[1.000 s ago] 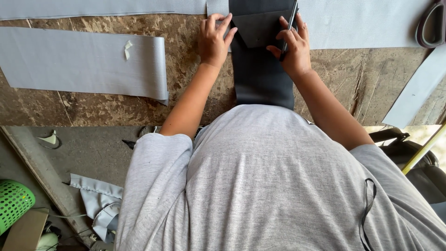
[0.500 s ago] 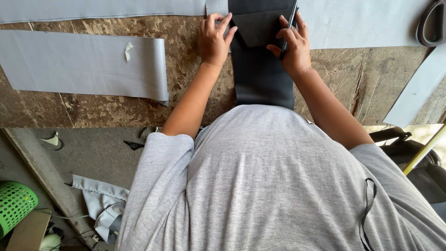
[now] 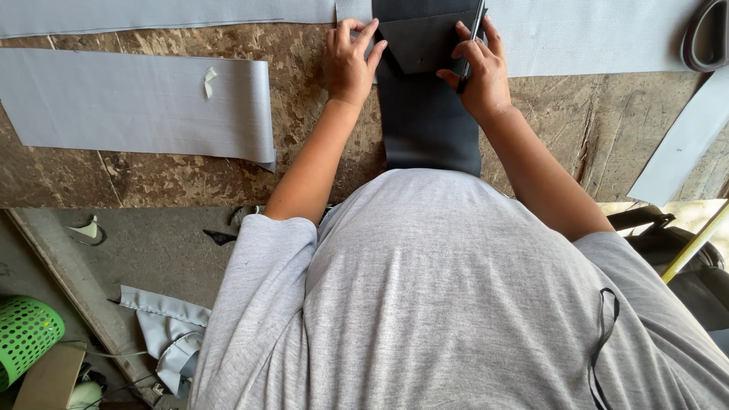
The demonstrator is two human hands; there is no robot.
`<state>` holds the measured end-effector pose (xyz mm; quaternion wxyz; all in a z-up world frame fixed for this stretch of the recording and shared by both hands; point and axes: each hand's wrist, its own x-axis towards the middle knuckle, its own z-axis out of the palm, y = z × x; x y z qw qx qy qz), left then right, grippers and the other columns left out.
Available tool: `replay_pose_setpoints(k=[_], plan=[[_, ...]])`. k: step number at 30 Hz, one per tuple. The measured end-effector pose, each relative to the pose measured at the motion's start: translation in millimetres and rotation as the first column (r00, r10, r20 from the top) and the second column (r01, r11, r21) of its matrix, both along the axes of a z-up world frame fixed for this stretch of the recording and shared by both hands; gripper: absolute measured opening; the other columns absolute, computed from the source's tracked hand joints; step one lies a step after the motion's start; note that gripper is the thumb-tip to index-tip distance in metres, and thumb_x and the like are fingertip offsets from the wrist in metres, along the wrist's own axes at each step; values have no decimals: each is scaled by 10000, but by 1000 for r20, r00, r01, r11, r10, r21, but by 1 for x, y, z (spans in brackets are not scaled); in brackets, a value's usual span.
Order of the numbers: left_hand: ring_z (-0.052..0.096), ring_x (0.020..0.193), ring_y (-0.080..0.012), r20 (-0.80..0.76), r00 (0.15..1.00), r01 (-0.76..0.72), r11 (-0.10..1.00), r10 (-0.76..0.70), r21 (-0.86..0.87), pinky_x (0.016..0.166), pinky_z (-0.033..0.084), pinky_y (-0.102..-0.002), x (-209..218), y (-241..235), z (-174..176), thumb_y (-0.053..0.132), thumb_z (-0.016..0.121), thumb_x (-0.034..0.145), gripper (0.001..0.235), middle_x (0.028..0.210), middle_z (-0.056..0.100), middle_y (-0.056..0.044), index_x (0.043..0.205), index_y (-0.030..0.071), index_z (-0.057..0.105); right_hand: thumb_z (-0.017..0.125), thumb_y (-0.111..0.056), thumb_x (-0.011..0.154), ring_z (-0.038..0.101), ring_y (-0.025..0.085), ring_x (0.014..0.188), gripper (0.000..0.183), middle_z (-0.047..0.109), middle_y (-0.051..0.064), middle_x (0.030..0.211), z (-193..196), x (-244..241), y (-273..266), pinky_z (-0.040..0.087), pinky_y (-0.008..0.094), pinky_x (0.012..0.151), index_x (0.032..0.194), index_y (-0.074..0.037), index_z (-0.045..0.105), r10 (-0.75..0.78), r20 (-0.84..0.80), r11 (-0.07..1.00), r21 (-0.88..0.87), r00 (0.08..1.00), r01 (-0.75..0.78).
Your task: Tracing a template onto a strip of black material and cutting out the shapes using a hand tool.
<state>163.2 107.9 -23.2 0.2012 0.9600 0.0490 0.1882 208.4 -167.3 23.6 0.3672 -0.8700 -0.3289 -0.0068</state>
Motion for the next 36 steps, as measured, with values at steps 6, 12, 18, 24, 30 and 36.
replay_pose_setpoints(k=[6,12,18,24,30,36], plan=[[533,895,-225,4,1000,1,1000,-1,-21,737,554,-364,1,0,2,372,799,922,327,1063,580,37,1212,230,751,898,-212,983,307,509,1433,364,633,190,1452,-3,-1,0,384,593,1134,1033,-47,578,-12,12,1000,4,1000,12],[546,897,-232,34,999,-20,999,21,-45,733,561,-372,2,-2,3,291,749,948,242,1043,592,37,1178,216,767,907,-196,975,308,512,1434,371,633,196,1451,-1,-1,0,384,596,1138,1024,-44,573,-13,10,1000,0,1000,13],[561,899,-237,24,999,-30,998,31,-60,758,566,-389,3,-1,3,289,752,940,238,1038,591,34,1167,219,771,894,-223,978,309,510,1431,365,630,196,1452,-2,-2,2,400,591,1125,1020,-49,576,-23,13,1000,-6,1000,23],[568,907,-235,16,999,-37,996,38,-78,761,571,-385,3,-2,0,294,748,942,235,1032,592,34,1161,215,776,917,-195,947,309,505,1429,375,631,176,1456,-5,-2,2,403,595,1109,1020,-55,577,-37,-3,999,-25,999,36],[554,868,-225,19,999,-45,997,46,-63,737,563,-371,5,-3,2,337,753,937,239,1001,595,41,1133,203,787,933,-159,924,309,501,1428,389,625,174,1460,-3,-3,2,427,595,1093,1019,-54,571,-38,-13,999,-34,999,37],[564,923,-235,-44,997,-56,998,56,-2,711,595,-351,16,-4,6,331,843,860,307,1045,582,5,1131,207,771,932,-150,920,301,513,1425,395,624,197,1457,-4,-1,1,406,609,1105,1016,-50,562,-27,-17,999,-27,999,26]])
